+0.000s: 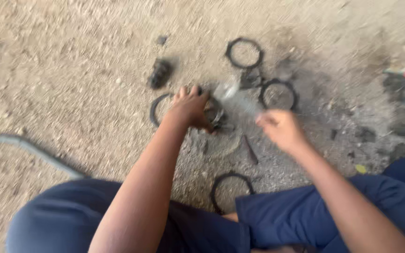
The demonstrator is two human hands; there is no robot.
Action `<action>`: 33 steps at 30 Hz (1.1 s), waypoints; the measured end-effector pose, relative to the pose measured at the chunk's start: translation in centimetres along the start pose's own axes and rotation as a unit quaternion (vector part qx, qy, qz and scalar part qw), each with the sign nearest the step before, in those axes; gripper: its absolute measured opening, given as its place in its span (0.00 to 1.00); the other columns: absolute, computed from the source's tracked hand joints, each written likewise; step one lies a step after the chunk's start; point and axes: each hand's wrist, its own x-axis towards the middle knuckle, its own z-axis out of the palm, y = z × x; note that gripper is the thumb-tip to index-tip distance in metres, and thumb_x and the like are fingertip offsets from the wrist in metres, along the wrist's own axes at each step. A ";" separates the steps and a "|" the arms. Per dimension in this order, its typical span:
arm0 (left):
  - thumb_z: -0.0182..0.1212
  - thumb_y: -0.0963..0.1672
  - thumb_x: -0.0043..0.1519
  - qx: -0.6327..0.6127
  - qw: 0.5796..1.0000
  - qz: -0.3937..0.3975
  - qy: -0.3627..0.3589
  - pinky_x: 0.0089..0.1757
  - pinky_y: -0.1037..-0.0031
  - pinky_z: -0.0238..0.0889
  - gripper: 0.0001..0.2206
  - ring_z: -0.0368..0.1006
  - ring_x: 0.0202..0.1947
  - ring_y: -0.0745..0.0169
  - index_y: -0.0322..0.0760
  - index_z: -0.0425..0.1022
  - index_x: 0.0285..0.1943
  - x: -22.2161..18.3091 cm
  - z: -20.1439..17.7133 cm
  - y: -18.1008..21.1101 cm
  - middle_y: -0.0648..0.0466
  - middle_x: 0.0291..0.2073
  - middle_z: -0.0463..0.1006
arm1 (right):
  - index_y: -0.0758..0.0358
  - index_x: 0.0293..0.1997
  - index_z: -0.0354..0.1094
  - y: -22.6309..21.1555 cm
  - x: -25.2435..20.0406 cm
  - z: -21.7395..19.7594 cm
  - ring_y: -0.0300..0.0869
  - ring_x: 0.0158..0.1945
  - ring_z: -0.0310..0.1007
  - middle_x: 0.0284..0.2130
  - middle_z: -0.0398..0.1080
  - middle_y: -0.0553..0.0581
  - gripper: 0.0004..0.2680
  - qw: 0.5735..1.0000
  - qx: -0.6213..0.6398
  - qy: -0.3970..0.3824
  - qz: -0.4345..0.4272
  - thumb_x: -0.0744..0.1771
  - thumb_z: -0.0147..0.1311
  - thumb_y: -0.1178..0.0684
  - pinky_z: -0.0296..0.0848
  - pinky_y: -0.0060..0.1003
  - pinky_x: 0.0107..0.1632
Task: The person manipulates several metal clutch plates and mechanical components on a dirt surface by hand and using a wrench.
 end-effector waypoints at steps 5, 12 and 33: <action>0.84 0.57 0.34 0.039 0.999 0.002 0.016 0.68 0.43 0.38 0.58 0.35 0.75 0.25 0.50 0.53 0.76 -0.2 -0.1 -0.3 0.43 0.77 0.45 | 0.57 0.36 0.78 -0.6 -0.5 1.1 0.45 0.25 0.72 0.21 0.74 0.57 0.12 0.939 -0.311 -0.098 0.112 0.66 0.56 0.39 0.69 0.45 0.31; 0.83 0.57 0.35 0.028 1.000 0.008 0.006 0.68 0.44 0.37 0.52 0.37 0.74 0.24 0.62 0.60 0.74 -0.4 -0.3 0.1 0.42 0.77 0.46 | 0.54 0.37 0.78 1.0 -0.9 0.5 0.43 0.18 0.71 0.20 0.74 0.54 0.10 0.947 -0.299 -0.112 0.042 0.65 0.55 0.42 0.69 0.44 0.24; 0.82 0.57 0.35 0.038 0.999 0.002 -0.025 0.69 0.41 0.35 0.56 0.36 0.75 0.26 0.66 0.55 0.78 -0.5 -0.7 0.5 0.41 0.78 0.45 | 0.56 0.29 0.79 -2.4 -1.6 1.4 0.39 0.14 0.63 0.12 0.69 0.51 0.17 0.938 -0.288 -0.109 0.158 0.69 0.50 0.37 0.59 0.39 0.20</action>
